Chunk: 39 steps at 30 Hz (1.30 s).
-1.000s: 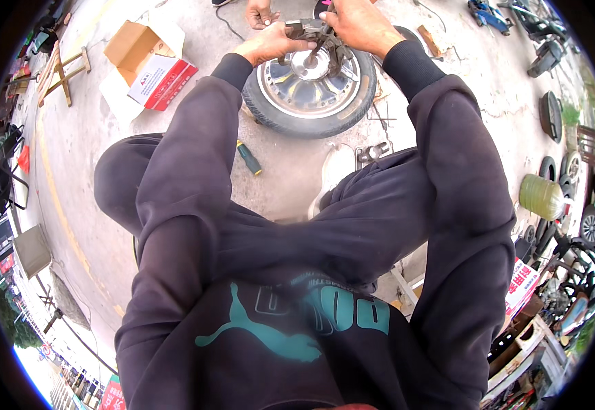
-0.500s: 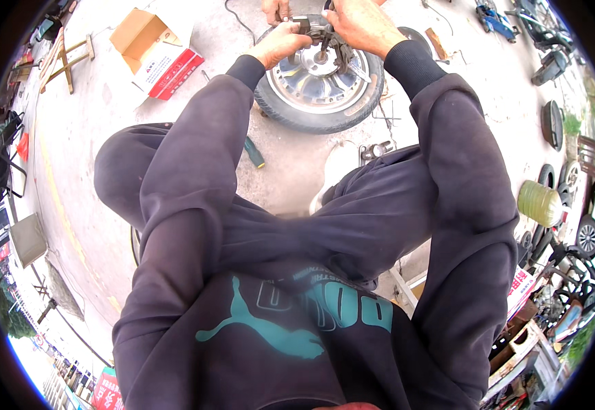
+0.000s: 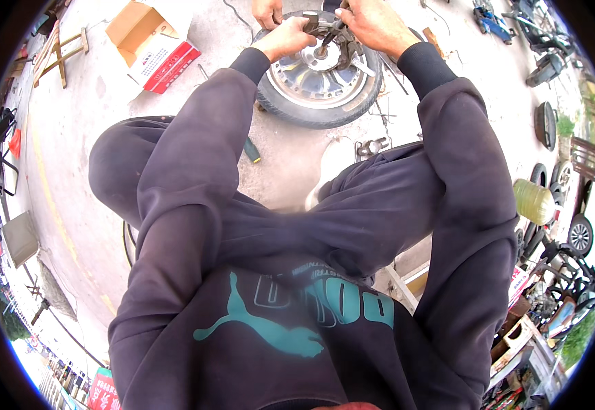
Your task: The person sits on the floor and uses a wrench and hammer to tighten the central hub of a motorcycle wheel. Another person assists by holding the wheel steady. The camera wearer repeatedly strikes the wrench with a hammer to secure the axle nut.
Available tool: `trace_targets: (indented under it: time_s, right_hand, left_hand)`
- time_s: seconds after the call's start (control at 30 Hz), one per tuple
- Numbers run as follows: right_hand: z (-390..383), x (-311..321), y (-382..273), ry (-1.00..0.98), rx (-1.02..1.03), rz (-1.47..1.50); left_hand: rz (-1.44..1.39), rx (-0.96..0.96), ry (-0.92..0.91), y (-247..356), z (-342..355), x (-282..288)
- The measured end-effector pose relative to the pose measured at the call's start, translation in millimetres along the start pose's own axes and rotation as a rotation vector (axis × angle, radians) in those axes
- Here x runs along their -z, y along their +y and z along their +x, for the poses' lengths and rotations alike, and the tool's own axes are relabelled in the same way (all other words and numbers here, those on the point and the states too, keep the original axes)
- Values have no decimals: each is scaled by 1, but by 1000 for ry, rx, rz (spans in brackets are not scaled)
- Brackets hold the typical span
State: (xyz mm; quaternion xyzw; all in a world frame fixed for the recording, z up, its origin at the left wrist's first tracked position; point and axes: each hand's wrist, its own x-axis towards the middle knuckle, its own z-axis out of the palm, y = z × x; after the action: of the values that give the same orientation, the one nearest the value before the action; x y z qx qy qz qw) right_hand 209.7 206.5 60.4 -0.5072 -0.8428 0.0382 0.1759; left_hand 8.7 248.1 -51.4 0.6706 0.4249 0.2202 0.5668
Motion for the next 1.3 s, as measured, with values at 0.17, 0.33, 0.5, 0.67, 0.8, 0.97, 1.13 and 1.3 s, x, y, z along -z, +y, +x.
trace_targets:
  time_s: [0.17,0.33,0.5,0.67,0.8,0.97,1.13,1.3]
  right_hand:
    - [10,6,7,-159,88,4]
    - [16,-5,14,-148,72,-80]
    - [21,1,-1,-211,-23,-241]
    - [13,4,-3,-90,44,-115]
    - [9,7,-8,-53,56,-87]
    - [-7,9,7,-49,-38,-6]
    - [19,21,-50,-200,-235,-192]
    - [-4,17,-21,-84,-85,-66]
  left_hand:
    - [114,-40,-19,15,-8,3]
    - [29,-68,-49,21,-9,3]
    - [38,-107,-79,16,-4,2]
    - [-37,-49,-51,13,-2,0]
    - [-3,-85,-58,13,-4,5]
    - [-175,-133,-167,23,1,-12]
    - [-269,-48,-45,3,-8,10]
    - [-238,43,-86,19,1,-6]
